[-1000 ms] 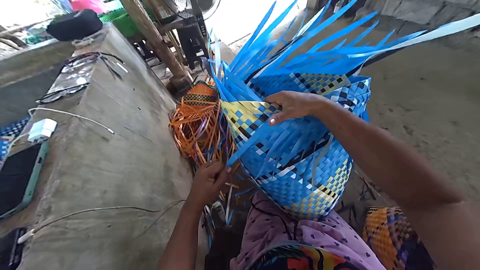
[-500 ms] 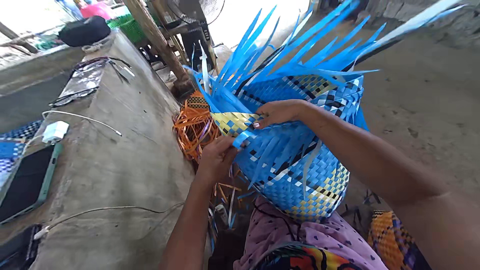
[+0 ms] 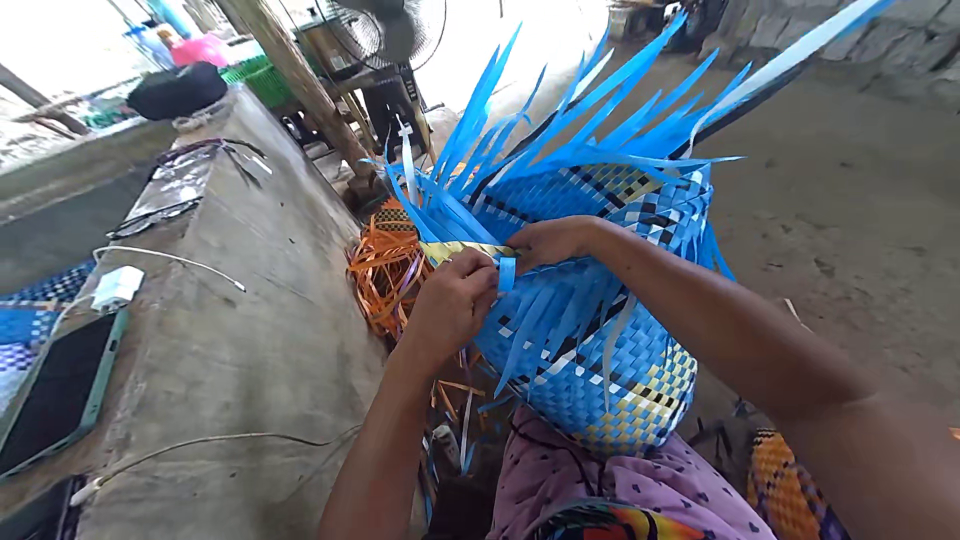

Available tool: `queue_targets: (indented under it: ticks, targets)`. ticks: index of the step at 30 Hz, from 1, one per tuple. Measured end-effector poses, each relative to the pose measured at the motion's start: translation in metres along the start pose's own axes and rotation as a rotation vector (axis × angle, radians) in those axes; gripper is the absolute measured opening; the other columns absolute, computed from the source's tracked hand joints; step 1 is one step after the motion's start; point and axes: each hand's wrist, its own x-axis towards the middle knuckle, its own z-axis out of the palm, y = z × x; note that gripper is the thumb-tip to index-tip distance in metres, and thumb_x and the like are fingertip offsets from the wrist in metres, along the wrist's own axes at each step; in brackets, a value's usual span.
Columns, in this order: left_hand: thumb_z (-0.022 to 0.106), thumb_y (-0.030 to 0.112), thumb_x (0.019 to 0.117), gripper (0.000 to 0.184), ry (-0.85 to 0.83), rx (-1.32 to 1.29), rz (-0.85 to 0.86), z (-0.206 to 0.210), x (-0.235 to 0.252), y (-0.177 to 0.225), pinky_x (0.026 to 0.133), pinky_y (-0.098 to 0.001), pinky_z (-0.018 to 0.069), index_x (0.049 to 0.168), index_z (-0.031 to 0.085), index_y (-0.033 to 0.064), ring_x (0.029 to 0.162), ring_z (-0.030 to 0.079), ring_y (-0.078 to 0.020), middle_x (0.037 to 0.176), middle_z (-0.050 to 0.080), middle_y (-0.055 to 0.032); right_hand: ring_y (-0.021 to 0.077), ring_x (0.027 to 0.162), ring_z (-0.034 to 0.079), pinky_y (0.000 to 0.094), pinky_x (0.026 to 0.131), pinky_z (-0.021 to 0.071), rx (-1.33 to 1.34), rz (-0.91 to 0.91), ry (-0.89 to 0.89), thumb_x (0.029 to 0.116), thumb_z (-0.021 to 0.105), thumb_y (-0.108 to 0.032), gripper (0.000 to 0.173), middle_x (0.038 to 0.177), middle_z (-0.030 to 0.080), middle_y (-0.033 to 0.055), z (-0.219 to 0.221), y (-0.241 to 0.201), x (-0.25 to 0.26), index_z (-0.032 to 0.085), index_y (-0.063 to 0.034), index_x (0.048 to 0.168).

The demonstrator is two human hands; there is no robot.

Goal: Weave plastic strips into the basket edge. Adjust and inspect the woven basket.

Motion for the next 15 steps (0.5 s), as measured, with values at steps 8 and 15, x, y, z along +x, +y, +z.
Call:
queue_targets:
  ticks: [8, 15]
  targets:
    - [0.06, 0.021, 0.0989, 0.024, 0.092, 0.07, -0.097, 0.019, -0.016, -0.007, 0.075, -0.0485, 0.0587, 0.102, 0.075, 0.0037, 0.086, 0.071, -0.0298, 0.095, 0.071, -0.0136, 0.0304, 0.102, 0.063, 0.0524, 0.094, 0.0481, 0.011, 0.033, 0.014, 0.1048, 0.058, -0.033, 0.042, 0.11, 0.065, 0.0225, 0.002, -0.001, -0.002, 0.062, 0.0049, 0.123]
    - [0.068, 0.045, 0.0906, 0.05, 0.07, 0.15, -0.378, 0.039, -0.042, 0.005, 0.064, -0.0565, 0.0555, 0.074, 0.068, -0.0018, 0.067, 0.069, -0.0355, 0.066, 0.064, -0.0146, 0.0392, 0.108, 0.06, 0.0611, 0.096, 0.0429, -0.039, -0.022, -0.03, 0.1059, 0.055, -0.038, 0.05, 0.114, 0.063, 0.0284, 0.002, 0.001, 0.005, 0.06, 0.0081, 0.124]
